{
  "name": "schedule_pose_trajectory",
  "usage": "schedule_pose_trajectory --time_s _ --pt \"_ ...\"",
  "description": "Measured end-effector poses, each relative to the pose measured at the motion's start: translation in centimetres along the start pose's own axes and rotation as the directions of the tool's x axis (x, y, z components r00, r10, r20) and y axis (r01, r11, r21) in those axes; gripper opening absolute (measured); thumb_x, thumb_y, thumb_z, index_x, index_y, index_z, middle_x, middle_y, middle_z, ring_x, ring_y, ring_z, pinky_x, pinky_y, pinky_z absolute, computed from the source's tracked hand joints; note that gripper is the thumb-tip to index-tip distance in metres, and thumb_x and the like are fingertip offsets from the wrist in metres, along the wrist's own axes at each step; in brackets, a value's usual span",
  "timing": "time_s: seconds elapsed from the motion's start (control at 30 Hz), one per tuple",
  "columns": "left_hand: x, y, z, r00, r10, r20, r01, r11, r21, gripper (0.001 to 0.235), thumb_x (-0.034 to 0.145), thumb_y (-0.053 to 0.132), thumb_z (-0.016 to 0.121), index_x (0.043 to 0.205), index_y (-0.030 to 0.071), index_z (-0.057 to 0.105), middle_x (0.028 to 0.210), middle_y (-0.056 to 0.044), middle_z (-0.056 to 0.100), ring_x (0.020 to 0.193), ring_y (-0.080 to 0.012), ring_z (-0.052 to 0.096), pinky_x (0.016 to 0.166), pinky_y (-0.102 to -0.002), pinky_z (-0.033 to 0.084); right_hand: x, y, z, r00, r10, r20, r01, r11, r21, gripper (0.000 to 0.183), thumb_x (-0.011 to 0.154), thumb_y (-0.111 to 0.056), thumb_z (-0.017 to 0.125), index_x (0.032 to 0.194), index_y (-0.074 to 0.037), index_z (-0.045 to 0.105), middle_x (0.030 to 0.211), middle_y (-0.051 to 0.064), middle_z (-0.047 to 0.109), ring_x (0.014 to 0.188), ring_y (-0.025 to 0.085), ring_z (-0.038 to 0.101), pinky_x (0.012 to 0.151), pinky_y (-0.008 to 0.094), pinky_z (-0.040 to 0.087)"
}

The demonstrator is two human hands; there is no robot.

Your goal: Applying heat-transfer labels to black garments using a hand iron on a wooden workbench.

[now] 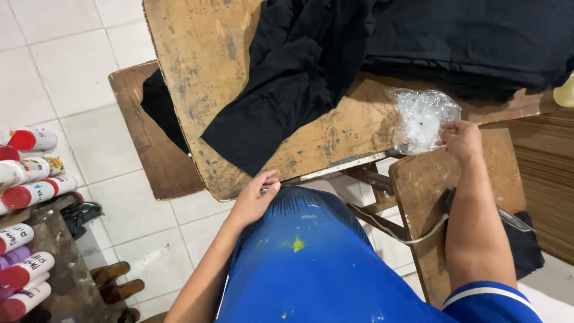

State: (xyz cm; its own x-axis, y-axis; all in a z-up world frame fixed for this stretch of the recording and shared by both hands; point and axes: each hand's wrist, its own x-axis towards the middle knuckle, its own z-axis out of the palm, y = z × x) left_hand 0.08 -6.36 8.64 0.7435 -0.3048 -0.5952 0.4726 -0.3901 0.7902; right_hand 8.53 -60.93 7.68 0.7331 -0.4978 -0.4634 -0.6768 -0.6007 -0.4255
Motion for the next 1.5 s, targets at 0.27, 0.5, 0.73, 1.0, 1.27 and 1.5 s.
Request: schedule_pose_trajectory --time_s 0.27,0.5,0.73,1.0,1.27,1.5 --pt "1.5 0.2 -0.2 0.999 -0.046 -0.015 0.046 0.999 0.005 0.059 0.097 0.041 0.051 0.148 0.012 0.051 0.136 -0.01 0.066 0.123 -0.0244 0.065 0.103 -0.038 0.049 0.7 0.7 -0.5 0.996 -0.073 -0.049 0.069 0.994 -0.086 0.017 0.106 -0.019 0.074 0.094 -0.008 0.069 0.066 0.007 0.066 0.062 0.01 0.064 0.053 0.029 0.045" --pt "1.8 0.9 -0.4 0.995 -0.06 -0.074 0.06 0.998 -0.002 0.057 0.096 0.042 0.052 0.146 0.015 0.053 0.134 -0.007 0.068 0.121 -0.022 0.066 0.101 -0.036 0.05 0.0 -0.6 -1.9 0.997 0.063 0.036 -0.068 0.988 0.137 0.006 0.101 -0.008 0.071 0.105 -0.004 0.069 0.081 0.012 0.073 0.07 0.01 0.067 0.061 0.021 0.053" --pt "2.3 -0.8 0.6 0.995 -0.049 -0.089 0.045 0.998 -0.046 0.056 0.096 0.039 0.053 0.145 0.012 0.054 0.132 -0.008 0.069 0.115 -0.0194 0.068 0.097 -0.033 0.053 -0.1 0.0 -2.8 0.988 0.065 0.142 -0.087 0.983 0.16 0.03 0.098 0.005 0.057 0.126 -0.001 0.065 0.096 0.017 0.074 0.087 0.014 0.07 0.07 0.021 0.054" --pt "1.5 0.0 0.9 0.995 -0.014 -0.102 0.012 1.0 -0.024 0.054 0.096 0.039 0.053 0.143 0.013 0.056 0.132 -0.01 0.069 0.117 -0.0218 0.068 0.098 -0.034 0.053 -5.4 -2.8 -4.8 1.0 -0.005 0.017 0.003 0.992 0.123 0.017 0.098 0.002 0.068 0.114 -0.002 0.065 0.09 0.013 0.072 0.078 0.016 0.07 0.065 0.023 0.053" --pt "1.7 0.8 2.7 0.975 0.176 -0.134 -0.184 0.981 -0.058 0.049 0.097 0.034 0.055 0.139 0.007 0.058 0.13 -0.012 0.07 0.119 -0.0199 0.069 0.101 -0.033 0.053 -13.4 -11.8 0.1 0.965 -0.153 0.213 0.105 0.97 0.221 0.036 0.096 -0.005 0.069 0.131 0.0 0.062 0.095 0.014 0.073 0.085 0.018 0.069 0.079 0.026 0.054" --pt "2.0 -0.3 4.3 0.998 -0.018 -0.057 -0.026 0.729 -0.684 0.055 0.105 0.046 0.051 0.136 0.002 0.06 0.115 -0.023 0.073 0.103 -0.0262 0.073 0.091 -0.038 0.059 -14.8 -16.2 12.5 0.668 -0.648 0.365 0.476 0.749 0.46 0.019 0.089 0.0 0.078 0.107 0.002 0.073 0.103 0.016 0.071 0.094 0.022 0.072 0.082 0.033 0.06"
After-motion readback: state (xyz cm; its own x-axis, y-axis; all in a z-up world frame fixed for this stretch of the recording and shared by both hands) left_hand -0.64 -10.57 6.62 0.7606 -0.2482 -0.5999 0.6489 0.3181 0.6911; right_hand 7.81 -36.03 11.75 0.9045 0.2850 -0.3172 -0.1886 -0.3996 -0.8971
